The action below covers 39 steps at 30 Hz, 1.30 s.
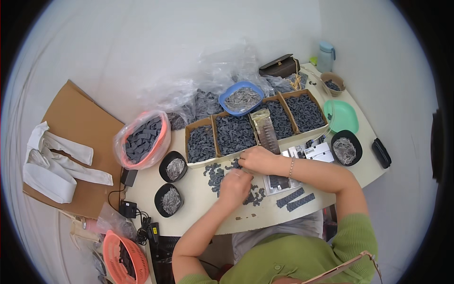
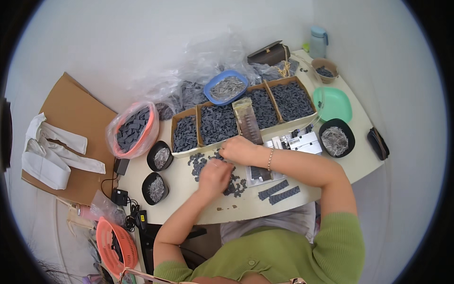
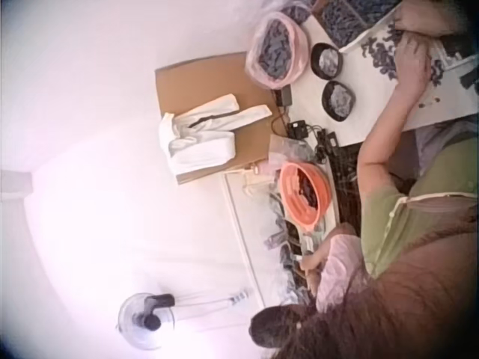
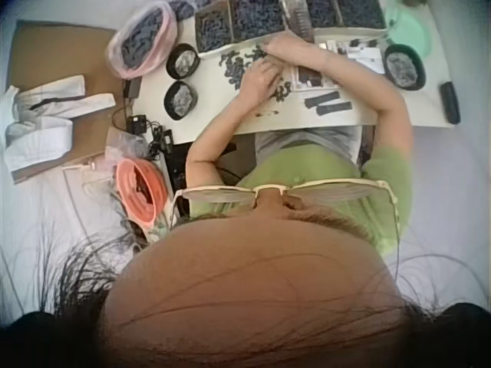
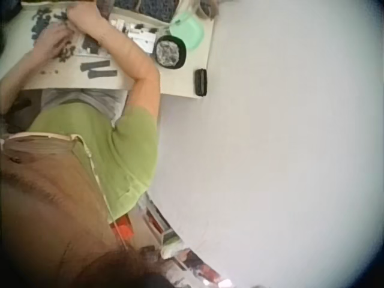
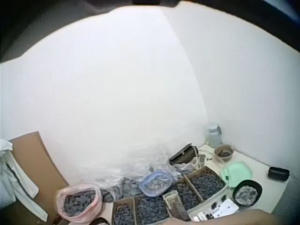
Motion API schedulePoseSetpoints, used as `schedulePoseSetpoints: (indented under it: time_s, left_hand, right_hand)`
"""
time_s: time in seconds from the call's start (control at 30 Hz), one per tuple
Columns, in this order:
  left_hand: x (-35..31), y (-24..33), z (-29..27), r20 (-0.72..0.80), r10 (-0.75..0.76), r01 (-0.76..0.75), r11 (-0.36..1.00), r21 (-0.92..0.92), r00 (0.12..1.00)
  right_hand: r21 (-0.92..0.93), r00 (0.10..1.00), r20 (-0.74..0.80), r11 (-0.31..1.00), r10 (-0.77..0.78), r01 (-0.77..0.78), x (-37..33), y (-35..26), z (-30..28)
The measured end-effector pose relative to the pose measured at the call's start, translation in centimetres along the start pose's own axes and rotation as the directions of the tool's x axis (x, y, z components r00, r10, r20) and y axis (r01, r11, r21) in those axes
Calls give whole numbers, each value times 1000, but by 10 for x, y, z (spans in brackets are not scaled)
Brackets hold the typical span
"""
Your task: The person assembles small gray components into a metal jig on a table. They pick up the gray pieces and silver pins from bowls and trays, place them into the jig slots, and then remove the assembled strips.
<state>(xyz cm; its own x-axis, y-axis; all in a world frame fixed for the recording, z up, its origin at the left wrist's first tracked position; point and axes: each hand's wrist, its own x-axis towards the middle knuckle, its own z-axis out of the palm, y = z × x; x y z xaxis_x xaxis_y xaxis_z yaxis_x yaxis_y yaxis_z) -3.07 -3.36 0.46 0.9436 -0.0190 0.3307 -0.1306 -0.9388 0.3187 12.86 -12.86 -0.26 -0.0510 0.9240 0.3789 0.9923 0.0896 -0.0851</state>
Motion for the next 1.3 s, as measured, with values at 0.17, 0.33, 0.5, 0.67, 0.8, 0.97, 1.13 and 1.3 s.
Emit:
schedulePoseSetpoints:
  time_s: [0.17,0.33,0.5,0.67,0.8,0.97,1.13,1.3]
  left_hand:
    - [18,-51,-4,-176,28,-37,998,-48,984]
    - [23,-50,-8,-100,-27,21,998,-65,995]
    - [26,-18,-10,-200,-131,81,967,-240,971]
    - [31,3,-1,-9,-115,98,882,-460,993]
    - [38,16,9,-75,-39,10,939,-344,996]
    - [42,20,36,-240,151,-155,988,0,959]
    - [28,37,24,47,14,-26,965,259,999]
    - [31,25,16,-49,34,-26,989,143,998]
  right_hand:
    - [-94,999,-34,995,-33,30,-8,-5,-2]
    - [-17,992,-106,997,74,-76,-18,-4,-27]
    - [6,956,37,957,290,-290,-68,-4,-50]
    - [-68,989,-47,987,140,-143,-91,-24,-39]
    - [1,985,-111,991,130,-130,-98,-30,-44]
    - [112,952,-167,964,255,-239,-114,-16,-70]
    - [130,789,-338,856,513,-501,-155,27,-122]
    - [56,513,-300,552,804,-832,-192,91,-153]
